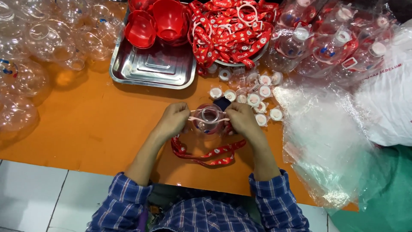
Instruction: Assembling a plastic globe-like product by inserting a red internal component and securing a red lanyard around the neck.
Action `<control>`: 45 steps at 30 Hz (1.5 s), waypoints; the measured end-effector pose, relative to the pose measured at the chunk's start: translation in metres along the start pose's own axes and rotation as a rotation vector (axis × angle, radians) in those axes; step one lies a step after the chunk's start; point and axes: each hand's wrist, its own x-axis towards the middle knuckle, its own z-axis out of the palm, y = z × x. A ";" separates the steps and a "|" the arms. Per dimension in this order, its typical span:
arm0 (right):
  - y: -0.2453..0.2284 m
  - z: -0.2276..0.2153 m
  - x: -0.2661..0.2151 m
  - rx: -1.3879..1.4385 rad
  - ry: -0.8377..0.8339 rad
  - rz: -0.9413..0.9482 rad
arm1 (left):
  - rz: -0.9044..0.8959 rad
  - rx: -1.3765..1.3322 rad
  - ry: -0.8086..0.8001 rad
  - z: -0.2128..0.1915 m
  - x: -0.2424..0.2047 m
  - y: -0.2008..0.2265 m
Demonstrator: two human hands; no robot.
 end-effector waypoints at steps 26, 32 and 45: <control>0.028 -0.007 0.004 0.106 -0.132 -0.565 | 0.392 0.208 -0.111 -0.015 -0.020 0.027; 0.011 -0.019 -0.015 0.159 -0.187 -0.451 | 0.326 -0.074 -0.273 -0.016 0.009 0.001; 0.006 -0.028 -0.024 0.384 -0.310 -0.373 | 0.282 -0.423 -0.490 -0.014 0.026 -0.020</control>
